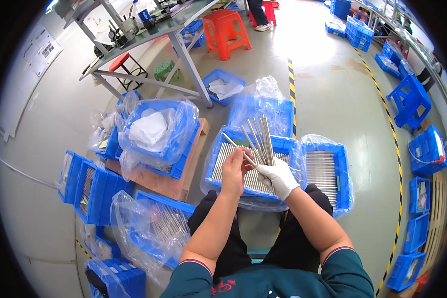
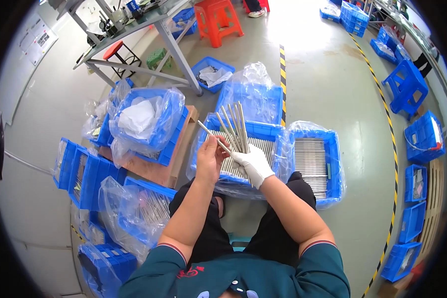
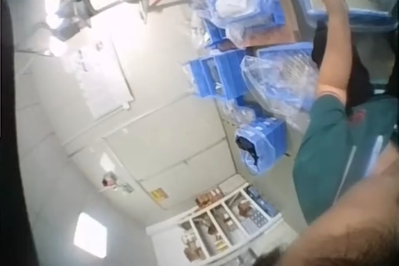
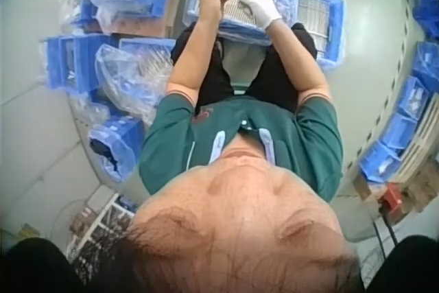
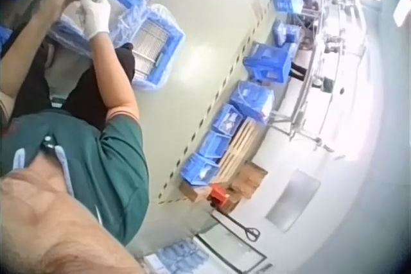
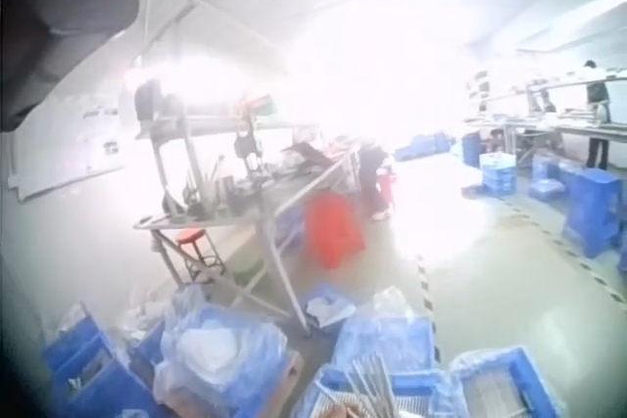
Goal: Sorting and inspecting metal rods from one blue crate to another.
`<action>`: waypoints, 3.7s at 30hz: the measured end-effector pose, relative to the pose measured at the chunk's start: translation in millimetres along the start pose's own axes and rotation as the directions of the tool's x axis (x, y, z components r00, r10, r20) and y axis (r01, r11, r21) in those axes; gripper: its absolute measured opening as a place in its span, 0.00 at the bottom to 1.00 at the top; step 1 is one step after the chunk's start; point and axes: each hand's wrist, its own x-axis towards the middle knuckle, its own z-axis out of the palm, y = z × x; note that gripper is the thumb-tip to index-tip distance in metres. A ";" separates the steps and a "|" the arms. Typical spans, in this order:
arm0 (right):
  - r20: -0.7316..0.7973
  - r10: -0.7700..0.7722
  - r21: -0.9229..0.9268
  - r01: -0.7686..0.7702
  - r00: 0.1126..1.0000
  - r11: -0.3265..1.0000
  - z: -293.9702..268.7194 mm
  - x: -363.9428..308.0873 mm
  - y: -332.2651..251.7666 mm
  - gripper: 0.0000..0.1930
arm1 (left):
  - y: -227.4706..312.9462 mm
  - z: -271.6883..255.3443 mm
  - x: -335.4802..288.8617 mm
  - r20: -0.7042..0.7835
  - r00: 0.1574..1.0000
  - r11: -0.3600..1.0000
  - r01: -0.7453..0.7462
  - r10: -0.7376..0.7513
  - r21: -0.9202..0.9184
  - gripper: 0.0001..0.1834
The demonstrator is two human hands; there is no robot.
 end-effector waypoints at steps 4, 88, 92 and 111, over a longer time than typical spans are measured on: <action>-0.031 0.047 0.205 -0.040 0.998 0.978 -2.9 10.1 5.5 0.06 | -21.0 14.7 -10.0 -0.071 0.995 0.996 0.070 -0.066 0.062 0.15; 0.021 -0.094 -0.604 0.087 0.995 0.793 -0.1 0.5 -9.3 0.14 | 23.0 -36.4 6.6 0.058 0.997 0.860 0.065 -0.041 -0.506 0.14; 0.027 -0.072 -0.530 0.076 0.997 0.845 -3.9 2.7 -5.0 0.13 | 20.3 -31.2 4.9 0.031 0.997 0.888 0.081 -0.075 -0.453 0.14; 0.007 -0.023 0.052 0.023 1.000 0.998 5.3 16.0 4.4 0.08 | -18.5 2.1 -12.7 -0.012 0.997 0.997 0.072 -0.072 -0.003 0.16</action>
